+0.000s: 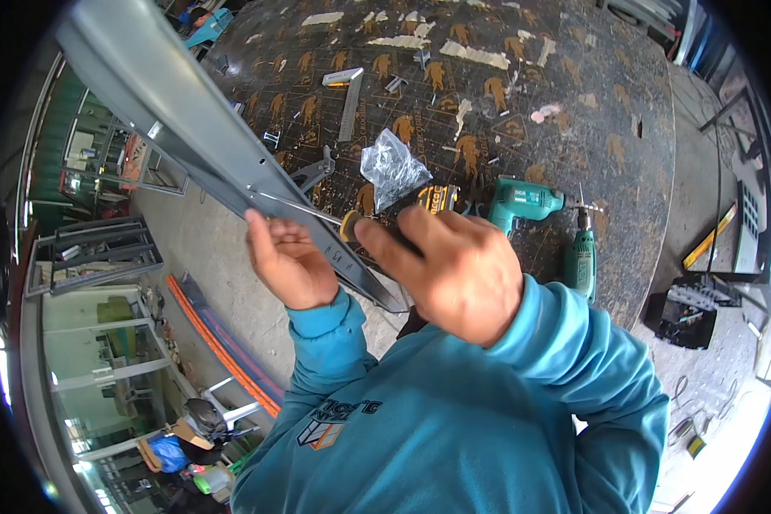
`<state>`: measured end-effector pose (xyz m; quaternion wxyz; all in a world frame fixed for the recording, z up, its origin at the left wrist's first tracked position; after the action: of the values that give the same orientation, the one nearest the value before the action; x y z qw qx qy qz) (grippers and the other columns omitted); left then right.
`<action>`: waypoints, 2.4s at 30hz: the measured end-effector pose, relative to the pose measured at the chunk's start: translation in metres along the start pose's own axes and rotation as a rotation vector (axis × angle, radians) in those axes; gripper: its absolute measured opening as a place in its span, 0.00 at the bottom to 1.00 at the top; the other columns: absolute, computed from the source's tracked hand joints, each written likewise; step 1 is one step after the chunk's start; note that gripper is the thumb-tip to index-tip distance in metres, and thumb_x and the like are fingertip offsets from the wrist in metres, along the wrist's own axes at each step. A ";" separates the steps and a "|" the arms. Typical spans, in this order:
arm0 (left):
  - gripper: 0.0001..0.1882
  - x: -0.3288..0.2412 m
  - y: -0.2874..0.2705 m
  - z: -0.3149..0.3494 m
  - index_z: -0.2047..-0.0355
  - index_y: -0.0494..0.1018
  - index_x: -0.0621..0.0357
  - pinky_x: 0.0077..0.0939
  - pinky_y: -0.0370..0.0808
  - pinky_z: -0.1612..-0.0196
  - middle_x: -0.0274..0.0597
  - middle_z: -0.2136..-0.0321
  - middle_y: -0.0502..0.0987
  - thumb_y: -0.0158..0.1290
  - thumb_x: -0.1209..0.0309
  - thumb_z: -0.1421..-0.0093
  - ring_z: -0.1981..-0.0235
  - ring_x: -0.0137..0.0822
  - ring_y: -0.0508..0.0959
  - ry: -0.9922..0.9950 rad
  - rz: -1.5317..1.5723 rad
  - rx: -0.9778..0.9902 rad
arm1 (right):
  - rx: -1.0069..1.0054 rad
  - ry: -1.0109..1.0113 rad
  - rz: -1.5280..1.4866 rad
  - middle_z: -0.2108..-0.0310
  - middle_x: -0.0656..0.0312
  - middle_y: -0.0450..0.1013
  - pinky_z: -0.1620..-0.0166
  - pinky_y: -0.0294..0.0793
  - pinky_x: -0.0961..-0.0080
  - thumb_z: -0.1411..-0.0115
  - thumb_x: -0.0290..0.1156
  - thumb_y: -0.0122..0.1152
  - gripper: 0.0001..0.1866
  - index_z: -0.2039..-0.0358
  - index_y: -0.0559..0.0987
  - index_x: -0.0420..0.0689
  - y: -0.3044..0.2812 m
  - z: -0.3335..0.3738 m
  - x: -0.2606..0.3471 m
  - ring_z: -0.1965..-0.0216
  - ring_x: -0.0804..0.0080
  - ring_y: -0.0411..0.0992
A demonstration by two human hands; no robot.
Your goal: The person assembles a metal frame using a screwdriver, rivets, and a miter saw.
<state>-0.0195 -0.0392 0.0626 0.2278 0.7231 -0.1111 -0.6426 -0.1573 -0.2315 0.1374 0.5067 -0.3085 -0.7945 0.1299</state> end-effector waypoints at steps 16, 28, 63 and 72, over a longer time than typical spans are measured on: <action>0.40 -0.005 0.035 -0.094 0.37 0.63 0.60 0.37 0.70 0.40 0.45 0.43 0.73 0.50 0.40 0.36 0.45 0.41 0.75 -0.379 0.286 0.325 | 0.528 0.215 0.436 0.58 0.43 0.75 0.55 0.73 0.50 0.49 0.30 0.68 0.36 0.42 0.63 0.37 0.026 -0.021 0.015 0.61 0.39 0.76; 0.51 0.029 0.030 -0.112 0.32 0.49 0.71 0.34 0.61 0.35 0.55 0.35 0.61 0.52 0.40 0.36 0.36 0.43 0.64 -0.393 0.280 0.248 | 0.379 0.547 0.932 0.72 0.45 0.76 0.60 0.73 0.54 0.49 0.34 0.71 0.25 0.54 0.70 0.39 0.017 -0.028 0.035 0.67 0.45 0.78; 0.48 0.018 0.030 -0.114 0.46 0.57 0.76 0.44 0.74 0.48 0.67 0.52 0.73 0.57 0.39 0.42 0.51 0.57 0.77 -0.318 0.137 0.336 | 0.451 0.779 0.887 0.62 0.49 0.76 0.52 0.75 0.62 0.48 0.39 0.74 0.36 0.44 0.67 0.40 0.010 -0.010 0.024 0.58 0.55 0.77; 0.47 0.014 0.030 -0.114 0.38 0.55 0.75 0.41 0.68 0.41 0.64 0.44 0.68 0.56 0.44 0.38 0.43 0.53 0.72 -0.272 0.148 0.304 | 0.211 0.709 0.834 0.64 0.44 0.77 0.56 0.76 0.54 0.51 0.28 0.73 0.26 0.55 0.69 0.39 0.008 -0.010 0.038 0.61 0.42 0.77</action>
<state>0.0982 -0.0509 0.0723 0.1456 0.6457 -0.2891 -0.6916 -0.1573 -0.2029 0.1650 0.6769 -0.5689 -0.3687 0.2866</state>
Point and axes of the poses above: each hand's wrist, its own z-axis away from the middle knuckle, its own y-axis out of the palm, x = y × z, the point moved 8 cm from there along -z, towards the middle knuckle
